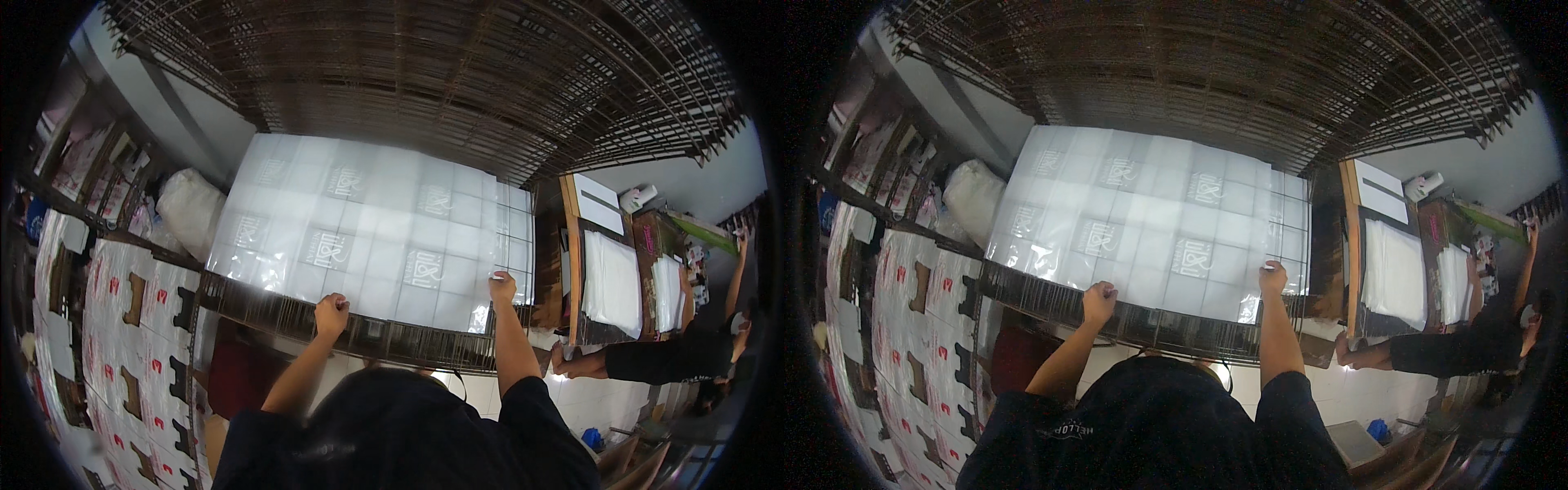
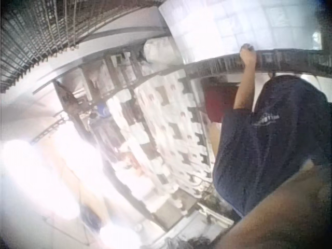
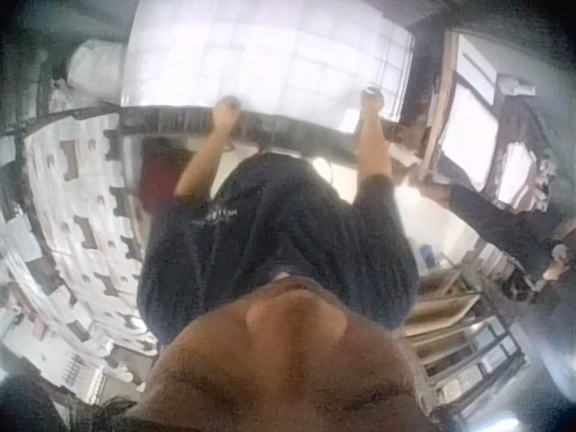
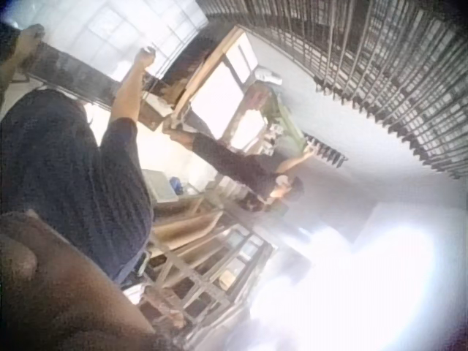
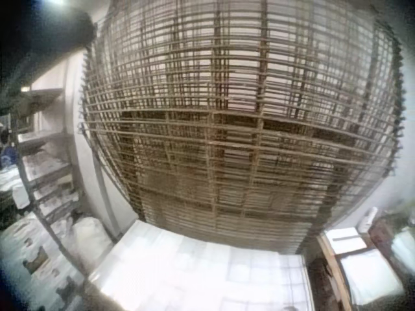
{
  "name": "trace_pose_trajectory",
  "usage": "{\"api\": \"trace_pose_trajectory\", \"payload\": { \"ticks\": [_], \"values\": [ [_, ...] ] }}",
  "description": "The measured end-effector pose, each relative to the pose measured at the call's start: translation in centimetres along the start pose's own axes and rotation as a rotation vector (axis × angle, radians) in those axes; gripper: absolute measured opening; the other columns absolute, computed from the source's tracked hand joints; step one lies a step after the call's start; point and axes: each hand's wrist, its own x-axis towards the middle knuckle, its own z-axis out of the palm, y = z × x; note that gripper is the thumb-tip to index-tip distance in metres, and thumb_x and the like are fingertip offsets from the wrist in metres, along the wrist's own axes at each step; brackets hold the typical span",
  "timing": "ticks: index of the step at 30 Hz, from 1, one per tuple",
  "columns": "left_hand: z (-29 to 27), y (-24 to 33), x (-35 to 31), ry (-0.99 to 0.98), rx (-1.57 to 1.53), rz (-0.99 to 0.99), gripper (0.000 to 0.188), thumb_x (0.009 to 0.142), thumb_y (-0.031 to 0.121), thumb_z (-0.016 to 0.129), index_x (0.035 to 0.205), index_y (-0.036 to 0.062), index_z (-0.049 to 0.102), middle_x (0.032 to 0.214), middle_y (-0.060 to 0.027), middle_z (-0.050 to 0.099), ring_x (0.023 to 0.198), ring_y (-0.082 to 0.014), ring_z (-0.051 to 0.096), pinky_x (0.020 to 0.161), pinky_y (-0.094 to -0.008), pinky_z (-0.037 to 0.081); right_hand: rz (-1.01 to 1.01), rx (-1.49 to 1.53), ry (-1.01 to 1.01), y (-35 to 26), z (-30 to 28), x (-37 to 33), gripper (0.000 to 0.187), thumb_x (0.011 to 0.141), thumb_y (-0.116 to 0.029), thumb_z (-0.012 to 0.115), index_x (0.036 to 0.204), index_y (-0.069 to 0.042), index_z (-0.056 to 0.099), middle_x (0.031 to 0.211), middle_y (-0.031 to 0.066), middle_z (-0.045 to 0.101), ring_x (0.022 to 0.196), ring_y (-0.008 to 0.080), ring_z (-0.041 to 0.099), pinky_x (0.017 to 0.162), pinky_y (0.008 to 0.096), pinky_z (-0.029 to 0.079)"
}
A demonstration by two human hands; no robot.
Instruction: The person repeatedly picks up white rectangular packages from a wire rack and places them onto a table. The person handles the packages one at a time, moving them from the storage rack to the work surface where another person is present.
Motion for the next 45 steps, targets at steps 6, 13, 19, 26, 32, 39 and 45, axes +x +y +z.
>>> {"api": "trace_pose_trajectory", "payload": {
  "ticks": [6,13,19,26,32,39,45],
  "values": [
    [-0.7,1.4,-0.6,0.119,0.12,0.056,0.025,0.068,0.022,0.07,0.087,0.008,0.061,0.099,-0.0149,0.051,0.094,-0.0332,0.051,0.08,-0.0415,0.044,-0.08,-0.073,0.134,0.2,-0.7,-0.3,0.024,0.067,-0.012,0.068,0.089,-0.006,0.063,0.069,0.0106,0.064,0.065,0.0239,0.063,0.063,0.0331,0.05],
    [-4.0,-0.6,-3.2,0.224,0.16,0.283,0.024,0.07,0.022,0.069,0.088,0.0085,0.059,0.096,-0.0157,0.054,0.089,-0.0327,0.053,0.075,-0.0401,0.045,-0.011,0.023,0.329,1.5,-3.5,-3.9,0.024,0.072,-0.015,0.064,0.094,-0.007,0.061,0.077,0.0131,0.064,0.069,0.027,0.063,0.064,0.0385,0.048],
    [-5.0,-7.7,-9.4,0.027,0.225,0.305,0.013,0.074,0.02,0.066,0.075,0.01,0.057,0.068,-0.0076,0.058,0.061,-0.028,0.058,0.054,-0.0407,0.045,0.041,-0.171,0.468,7.1,-9.9,-8.9,0.029,0.076,-0.016,0.06,0.104,-0.007,0.057,0.094,0.013,0.06,0.088,0.0317,0.058,0.074,0.0416,0.045],
    [-4.2,-14.9,-13.9,-0.195,0.403,-0.107,0.026,0.072,0.034,0.066,0.084,0.0124,0.062,0.075,-0.0108,0.064,0.073,-0.0297,0.063,0.064,-0.0405,0.049,0.029,-0.568,0.302,13.4,-12.0,-13.4,0.047,0.075,-0.024,0.062,0.119,-0.013,0.047,0.117,0.0147,0.05,0.109,0.033,0.046,0.086,0.0476,0.038],
    [-0.9,-26.5,-12.8,-0.701,0.176,-0.428,0.058,0.062,0.049,0.072,0.103,0.0092,0.062,0.094,-0.015,0.064,0.093,-0.0292,0.06,0.08,-0.0367,0.047,0.1,-0.475,0.202,12.7,-11.4,-14.2,0.056,0.073,-0.023,0.063,0.124,-0.012,0.043,0.112,0.0165,0.055,0.103,0.0348,0.052,0.084,0.0458,0.042],
    [1.3,-18.3,-8.6,-0.59,0.149,-0.339,0.055,0.068,0.044,0.07,0.106,0.0051,0.06,0.096,-0.0153,0.064,0.093,-0.0299,0.06,0.081,-0.0356,0.046,0.043,-0.411,0.076,13.2,-13.9,-15.1,0.06,0.077,-0.028,0.062,0.129,-0.01,0.038,0.109,0.0206,0.056,0.1,0.0377,0.054,0.086,0.0454,0.042],
    [2.9,-17.1,-9.4,-0.583,0.106,-0.363,0.049,0.074,0.038,0.065,0.11,0.0059,0.058,0.103,-0.0171,0.061,0.093,-0.0289,0.059,0.08,-0.0365,0.046,-0.065,-0.399,-0.191,13.4,-17.2,-14.7,0.063,0.079,-0.038,0.056,0.131,-0.009,0.034,0.104,0.0251,0.058,0.094,0.0406,0.056,0.082,0.0466,0.044]
  ]
}}
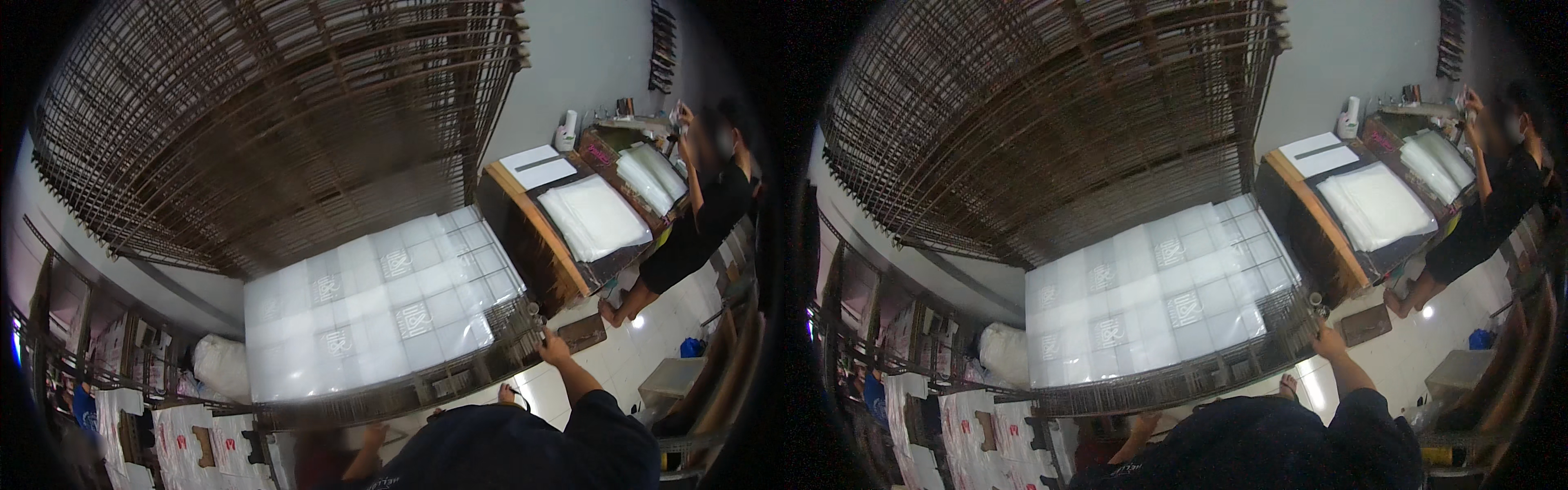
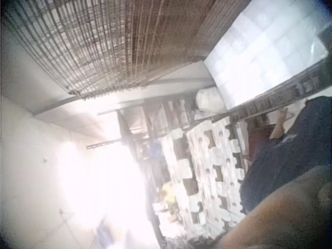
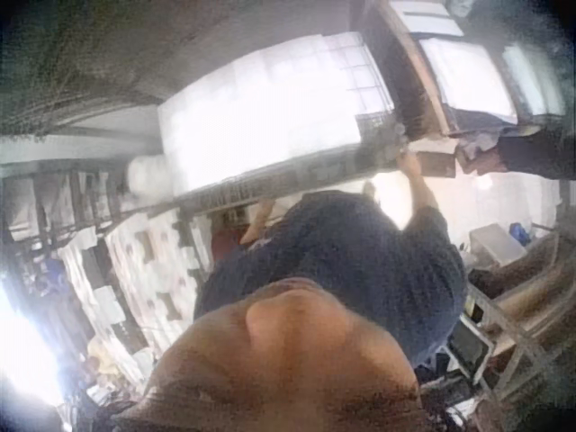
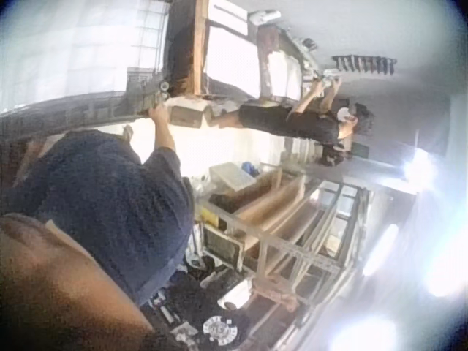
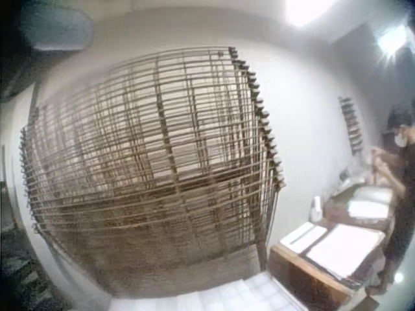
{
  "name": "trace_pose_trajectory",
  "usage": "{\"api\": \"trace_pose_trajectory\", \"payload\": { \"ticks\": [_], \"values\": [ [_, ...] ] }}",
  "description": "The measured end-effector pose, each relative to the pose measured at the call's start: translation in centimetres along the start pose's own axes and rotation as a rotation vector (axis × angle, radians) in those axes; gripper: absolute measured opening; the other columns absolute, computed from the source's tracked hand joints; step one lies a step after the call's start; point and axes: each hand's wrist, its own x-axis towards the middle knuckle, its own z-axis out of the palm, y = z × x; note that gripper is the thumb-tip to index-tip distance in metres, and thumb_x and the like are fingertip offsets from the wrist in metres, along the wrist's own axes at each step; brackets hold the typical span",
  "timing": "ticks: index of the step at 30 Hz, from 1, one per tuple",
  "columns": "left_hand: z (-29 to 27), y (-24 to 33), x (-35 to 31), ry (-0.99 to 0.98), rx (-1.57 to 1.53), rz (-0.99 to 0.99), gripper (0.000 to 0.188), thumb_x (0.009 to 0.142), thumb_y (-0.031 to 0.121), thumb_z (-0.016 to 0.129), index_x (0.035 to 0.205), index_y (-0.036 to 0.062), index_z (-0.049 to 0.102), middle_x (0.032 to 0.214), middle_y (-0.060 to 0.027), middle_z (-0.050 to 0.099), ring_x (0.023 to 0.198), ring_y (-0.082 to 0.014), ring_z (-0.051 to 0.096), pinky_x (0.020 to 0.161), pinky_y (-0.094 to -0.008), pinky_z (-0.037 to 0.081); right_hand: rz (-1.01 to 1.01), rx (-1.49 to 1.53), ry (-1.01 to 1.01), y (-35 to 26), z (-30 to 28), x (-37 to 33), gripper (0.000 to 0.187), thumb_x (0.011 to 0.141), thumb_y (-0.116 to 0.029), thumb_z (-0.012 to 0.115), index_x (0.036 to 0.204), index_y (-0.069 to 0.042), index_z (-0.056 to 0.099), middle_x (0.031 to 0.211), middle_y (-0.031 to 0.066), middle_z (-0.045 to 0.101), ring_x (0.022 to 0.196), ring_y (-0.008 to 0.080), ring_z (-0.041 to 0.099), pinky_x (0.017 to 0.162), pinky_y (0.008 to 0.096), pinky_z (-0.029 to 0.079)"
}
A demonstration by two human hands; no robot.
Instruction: The person repeatedly picks up white rectangular packages from a wire rack and places them onto a table. The person handles the packages one at a time, moving them from the storage rack to the work surface where another person is present.
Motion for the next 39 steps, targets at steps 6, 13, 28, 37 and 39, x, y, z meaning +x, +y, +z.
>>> {"api": "trace_pose_trajectory", "payload": {
  "ticks": [6,13,28,37,39],
  "values": [
    [1.8,3.4,-3.4,-0.359,1.167,0.625,0.042,0.086,0.041,0.052,0.116,0.0114,0.054,0.089,-0.0114,0.062,0.078,-0.0268,0.061,0.067,-0.0372,0.05,-0.206,-0.034,-0.19,0.9,-2.5,-0.5,0.081,0.081,-0.057,0.044,0.136,-0.002,0.021,0.113,0.03,0.051,0.104,0.0427,0.051,0.089,0.0444,0.04],
    [0.3,30.5,-21.7,-0.259,0.472,0.416,0.024,0.088,0.029,0.054,0.103,0.0121,0.061,0.078,-0.011,0.06,0.066,-0.0238,0.059,0.062,-0.0321,0.047,-0.278,0.089,-0.305,4.9,-4.2,0.3,0.069,0.083,-0.059,0.041,0.13,-0.008,0.037,0.099,0.0198,0.062,0.093,0.0376,0.058,0.081,0.0423,0.045],
    [8.9,58.6,-49.0,-1.376,-0.149,2.057,0.016,0.077,0.022,0.059,0.086,0.01,0.065,0.079,-0.0065,0.057,0.071,-0.0234,0.055,0.058,-0.0336,0.046,-0.461,0.073,-0.395,7.7,-11.6,2.5,0.055,0.088,-0.05,0.041,0.129,-0.013,0.039,0.099,0.0184,0.062,0.094,0.0338,0.059,0.083,0.0405,0.045],
    [10.5,60.7,-49.0,-1.412,-0.187,2.08,0.015,0.077,0.018,0.058,0.087,0.0091,0.064,0.087,-0.0102,0.057,0.078,-0.0248,0.055,0.062,-0.0336,0.046,-0.392,0.057,-0.342,9.4,-14.4,3.6,0.054,0.087,-0.051,0.039,0.122,-0.011,0.048,0.09,0.0206,0.063,0.091,0.0347,0.06,0.082,0.0405,0.045],
    [10.3,60.8,-48.1,-1.396,-0.174,2.065,0.015,0.077,0.017,0.057,0.087,0.0089,0.064,0.088,-0.011,0.057,0.079,-0.0251,0.055,0.063,-0.0337,0.046,-0.443,0.083,-0.352,8.1,-15.6,4.3,0.055,0.087,-0.051,0.039,0.122,-0.009,0.049,0.092,0.0204,0.063,0.092,0.0343,0.06,0.082,0.0397,0.045]
  ]
}}
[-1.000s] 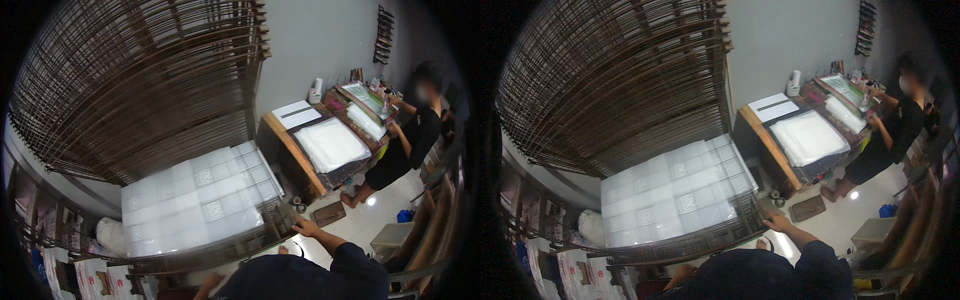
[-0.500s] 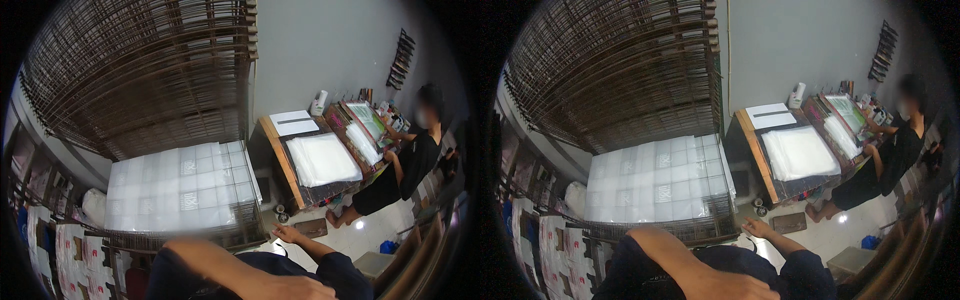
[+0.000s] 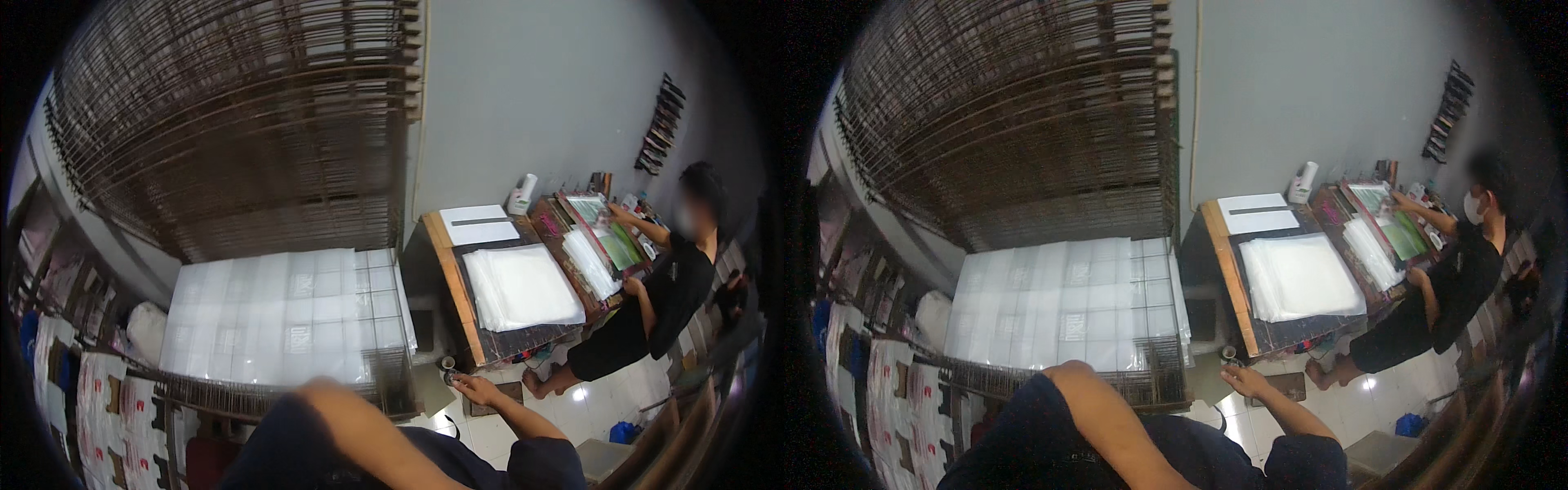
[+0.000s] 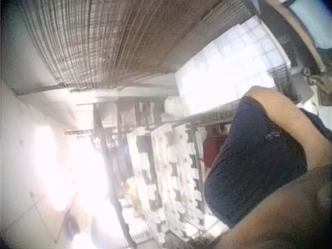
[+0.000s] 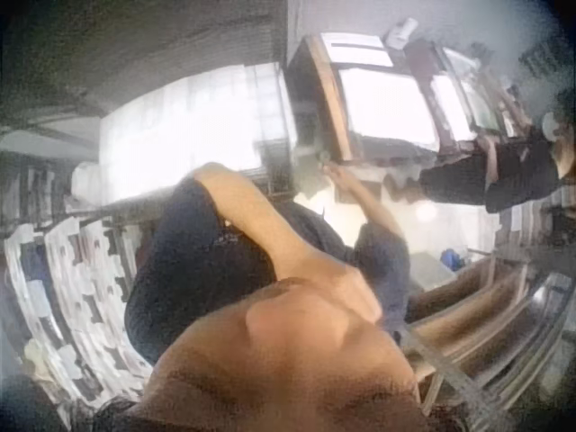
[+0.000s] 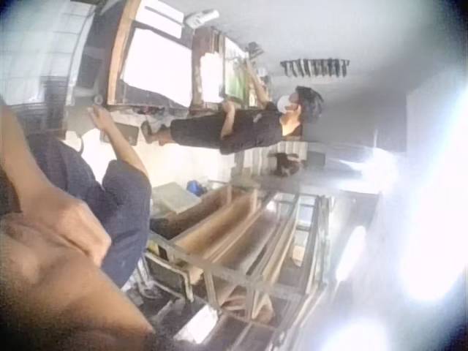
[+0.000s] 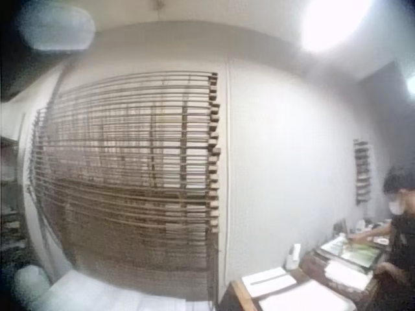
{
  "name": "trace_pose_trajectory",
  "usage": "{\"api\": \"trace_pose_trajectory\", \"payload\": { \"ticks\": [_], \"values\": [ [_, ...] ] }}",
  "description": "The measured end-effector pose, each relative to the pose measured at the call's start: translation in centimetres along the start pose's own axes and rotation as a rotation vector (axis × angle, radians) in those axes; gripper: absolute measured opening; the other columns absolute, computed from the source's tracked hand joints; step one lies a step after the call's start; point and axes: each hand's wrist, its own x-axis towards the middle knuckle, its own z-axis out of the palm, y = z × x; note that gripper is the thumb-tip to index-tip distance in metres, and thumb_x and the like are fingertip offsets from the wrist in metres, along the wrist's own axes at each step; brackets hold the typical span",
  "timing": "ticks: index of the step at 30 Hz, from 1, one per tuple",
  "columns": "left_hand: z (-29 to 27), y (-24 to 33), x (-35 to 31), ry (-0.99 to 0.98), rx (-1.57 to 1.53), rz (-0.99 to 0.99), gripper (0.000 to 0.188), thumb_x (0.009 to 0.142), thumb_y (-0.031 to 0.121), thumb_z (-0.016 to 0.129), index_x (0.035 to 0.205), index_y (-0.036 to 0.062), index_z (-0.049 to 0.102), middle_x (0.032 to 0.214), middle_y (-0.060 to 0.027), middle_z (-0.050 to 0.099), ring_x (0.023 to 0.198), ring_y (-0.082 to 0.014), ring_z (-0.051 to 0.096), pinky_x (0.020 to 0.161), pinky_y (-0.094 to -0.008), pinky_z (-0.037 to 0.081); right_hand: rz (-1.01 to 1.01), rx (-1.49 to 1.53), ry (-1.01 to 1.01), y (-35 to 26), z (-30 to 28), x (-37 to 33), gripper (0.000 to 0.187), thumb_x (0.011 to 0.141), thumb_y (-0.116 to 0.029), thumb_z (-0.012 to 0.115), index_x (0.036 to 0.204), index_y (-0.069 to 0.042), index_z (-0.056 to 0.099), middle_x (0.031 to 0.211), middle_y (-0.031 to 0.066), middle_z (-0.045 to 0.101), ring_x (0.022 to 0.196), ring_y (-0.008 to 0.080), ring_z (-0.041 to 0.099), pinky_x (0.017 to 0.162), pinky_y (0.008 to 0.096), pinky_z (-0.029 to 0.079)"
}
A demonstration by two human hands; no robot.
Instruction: The person repeatedly picks up white rectangular packages from a wire rack and places them onto a table. The person handles the packages one at a time, moving them from the storage rack to the work surface where another person is present.
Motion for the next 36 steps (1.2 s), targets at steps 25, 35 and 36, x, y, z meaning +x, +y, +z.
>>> {"api": "trace_pose_trajectory", "payload": {
  "ticks": [25,35,36],
  "values": [
    [-6.3,11.2,-6.2,-0.406,-0.168,-0.14,0.024,0.089,0.028,0.048,0.08,0.0091,0.061,0.096,-0.0042,0.059,0.09,-0.0175,0.054,0.086,-0.0387,0.037,0.421,-0.041,0.068,18.9,13.7,4.3,0.057,0.074,-0.052,0.056,0.11,-0.008,0.06,0.104,0.0238,0.059,0.102,0.0332,0.056,0.088,0.0398,0.043],
    [-7.0,6.5,-9.0,-0.068,-0.286,0.03,0.007,0.083,0.018,0.06,0.082,0.0123,0.064,0.09,-0.001,0.059,0.081,-0.0221,0.054,0.074,-0.038,0.039,0.549,0.147,0.349,18.3,11.6,2.2,0.048,0.07,-0.041,0.061,0.1,-0.004,0.063,0.094,0.0234,0.062,0.091,0.0345,0.06,0.082,0.0394,0.045],
    [-7.4,6.5,-8.9,-0.087,-0.287,0.059,0.005,0.08,0.016,0.064,0.08,0.0114,0.064,0.088,-0.0029,0.06,0.08,-0.0229,0.056,0.073,-0.0366,0.04,0.52,0.174,0.458,18.5,12.2,2.4,0.04,0.071,-0.035,0.061,0.096,-0.004,0.064,0.089,0.0218,0.063,0.086,0.0336,0.062,0.078,0.0385,0.047]
  ]
}}
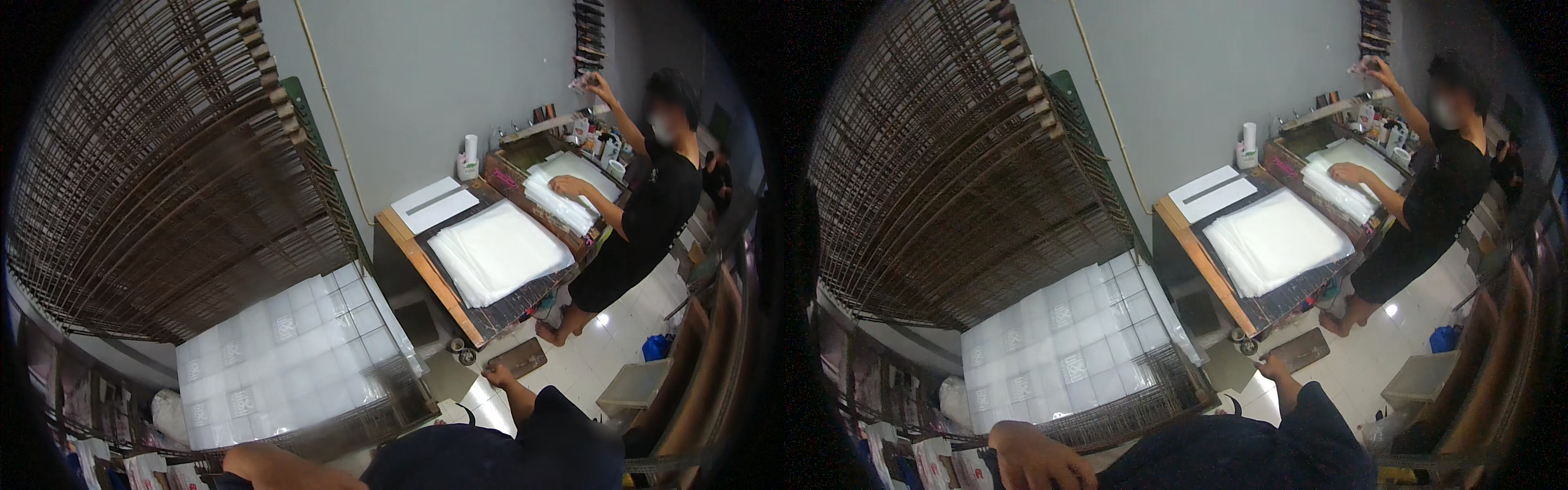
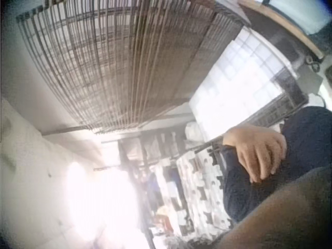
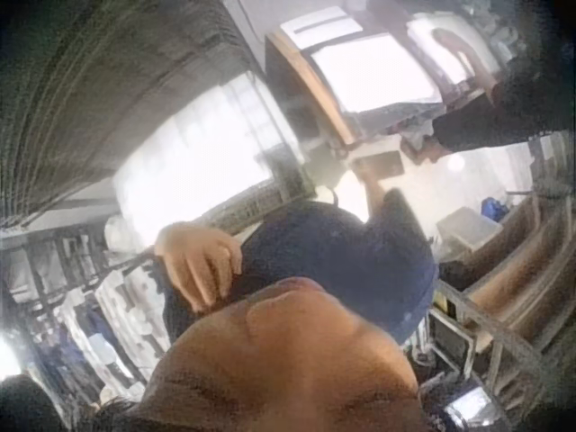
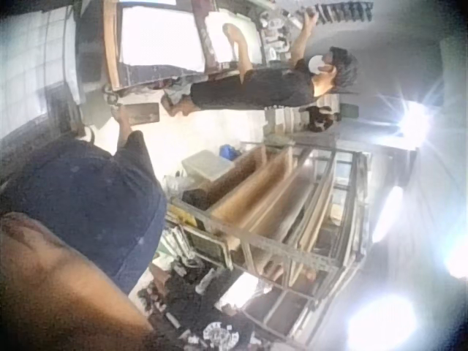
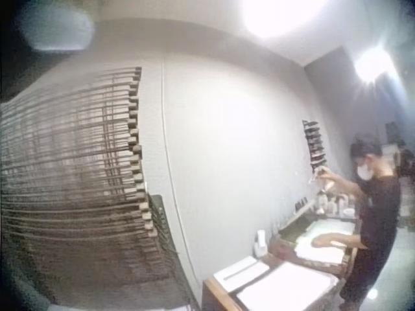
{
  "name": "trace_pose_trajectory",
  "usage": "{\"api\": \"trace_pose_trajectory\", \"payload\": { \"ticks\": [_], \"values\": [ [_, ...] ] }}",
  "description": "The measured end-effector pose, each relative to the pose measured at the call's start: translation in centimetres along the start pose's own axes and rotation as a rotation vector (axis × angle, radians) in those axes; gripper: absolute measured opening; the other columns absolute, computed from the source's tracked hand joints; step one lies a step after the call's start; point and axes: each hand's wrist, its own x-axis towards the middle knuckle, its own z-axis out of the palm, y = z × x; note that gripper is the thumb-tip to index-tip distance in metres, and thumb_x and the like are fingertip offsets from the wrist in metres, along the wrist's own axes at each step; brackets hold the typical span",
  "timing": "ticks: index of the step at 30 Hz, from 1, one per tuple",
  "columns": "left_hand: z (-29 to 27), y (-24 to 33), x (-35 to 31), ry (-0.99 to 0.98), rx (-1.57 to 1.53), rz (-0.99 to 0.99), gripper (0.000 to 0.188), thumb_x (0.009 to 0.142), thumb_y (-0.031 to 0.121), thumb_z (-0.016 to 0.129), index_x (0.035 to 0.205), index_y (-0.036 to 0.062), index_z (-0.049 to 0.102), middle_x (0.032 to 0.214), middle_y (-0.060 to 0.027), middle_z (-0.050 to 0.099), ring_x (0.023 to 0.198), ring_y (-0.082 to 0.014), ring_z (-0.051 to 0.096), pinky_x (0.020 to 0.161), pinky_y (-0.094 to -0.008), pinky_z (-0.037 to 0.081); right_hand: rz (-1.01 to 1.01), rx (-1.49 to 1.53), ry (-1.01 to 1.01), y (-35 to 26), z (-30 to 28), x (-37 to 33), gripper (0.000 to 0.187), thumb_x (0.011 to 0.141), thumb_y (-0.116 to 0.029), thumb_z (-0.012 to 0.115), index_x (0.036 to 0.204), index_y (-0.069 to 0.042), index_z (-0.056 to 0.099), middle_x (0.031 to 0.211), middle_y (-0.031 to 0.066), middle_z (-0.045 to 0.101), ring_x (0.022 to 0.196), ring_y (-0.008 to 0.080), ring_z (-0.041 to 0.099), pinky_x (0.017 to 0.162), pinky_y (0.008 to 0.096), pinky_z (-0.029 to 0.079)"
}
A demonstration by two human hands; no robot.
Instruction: The person repeatedly picks up white rectangular packages from a wire rack and places them onto a table. The person handles the packages one at a time, moving them from the storage rack to the work surface where another person is present.
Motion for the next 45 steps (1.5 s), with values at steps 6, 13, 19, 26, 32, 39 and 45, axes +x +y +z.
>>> {"api": "trace_pose_trajectory", "payload": {
  "ticks": [6,13,19,26,32,39,45],
  "values": [
    [-1.7,-7.1,-3.6,0.284,0.117,-0.151,0.027,0.083,0.027,0.06,0.096,0.0026,0.059,0.1,-0.0127,0.056,0.094,-0.0277,0.054,0.081,-0.04,0.042,-0.114,0.428,0.701,-6.4,-7.0,1.4,0.016,0.078,-0.016,0.061,0.085,-0.002,0.061,0.063,0.005,0.058,0.057,0.0114,0.055,0.054,0.0261,0.044],
    [6.4,-19.4,-25.5,1.693,0.202,-1.06,0.023,0.079,0.014,0.067,0.098,0.005,0.059,0.095,-0.0038,0.059,0.088,-0.0139,0.055,0.077,-0.0296,0.045,-0.039,1.439,0.611,-12.5,-14.2,9.6,0.02,0.085,-0.027,0.056,0.093,-0.008,0.054,0.071,0.0005,0.057,0.055,0.01,0.052,0.046,0.0205,0.037],
    [17.7,-20.8,-34.0,2.141,0.384,-1.279,0.021,0.08,0.018,0.065,0.095,0.0046,0.059,0.086,-0.0032,0.059,0.074,-0.012,0.054,0.066,-0.028,0.043,0.171,1.529,0.578,-11.9,-17.5,11.1,0.052,0.082,-0.046,0.053,0.117,-0.009,0.044,0.107,0.0077,0.054,0.092,0.0192,0.054,0.073,0.0326,0.041],
    [23.0,-19.0,-36.4,2.054,0.971,-1.461,0.015,0.079,0.014,0.063,0.085,0.0009,0.06,0.074,-0.0024,0.058,0.066,-0.0097,0.05,0.059,-0.026,0.039,0.061,1.797,0.56,-10.7,-19.7,12.3,0.08,0.082,-0.063,0.04,0.135,-0.006,0.023,0.135,0.0176,0.033,0.12,0.0331,0.039,0.097,0.0483,0.029],
    [18.6,-19.8,-33.6,2.124,0.884,-1.198,0.011,0.079,0.011,0.064,0.084,0.0018,0.059,0.075,-0.0006,0.056,0.067,-0.0093,0.05,0.061,-0.0253,0.04,0.081,2.278,0.458,-10.8,-21.9,11.5,0.103,0.064,-0.077,0.05,0.136,-0.01,0.019,0.131,0.0166,0.036,0.12,0.0346,0.039,0.098,0.0489,0.03],
    [10.6,-23.1,-30.7,1.922,0.54,-1.264,0.018,0.08,0.012,0.064,0.094,0.0015,0.06,0.086,-0.0045,0.062,0.081,-0.0129,0.056,0.074,-0.026,0.044,0.146,2.077,0.216,-8.6,-17.9,11.5,0.049,0.074,-0.035,0.067,0.107,-0.002,0.052,0.1,0.0096,0.057,0.095,0.0271,0.056,0.079,0.0375,0.049],
    [0.9,-26.2,-23.4,1.621,-0.029,-1.35,0.032,0.08,0.026,0.066,0.102,0.0046,0.057,0.089,-0.0016,0.06,0.083,-0.0091,0.055,0.069,-0.0227,0.043,0.359,1.729,0.078,-7.4,-14.6,12.2,0.03,0.075,0.004,0.063,0.102,-0.002,0.051,0.091,0.007,0.057,0.083,0.0185,0.058,0.061,0.0211,0.053]
  ]
}}
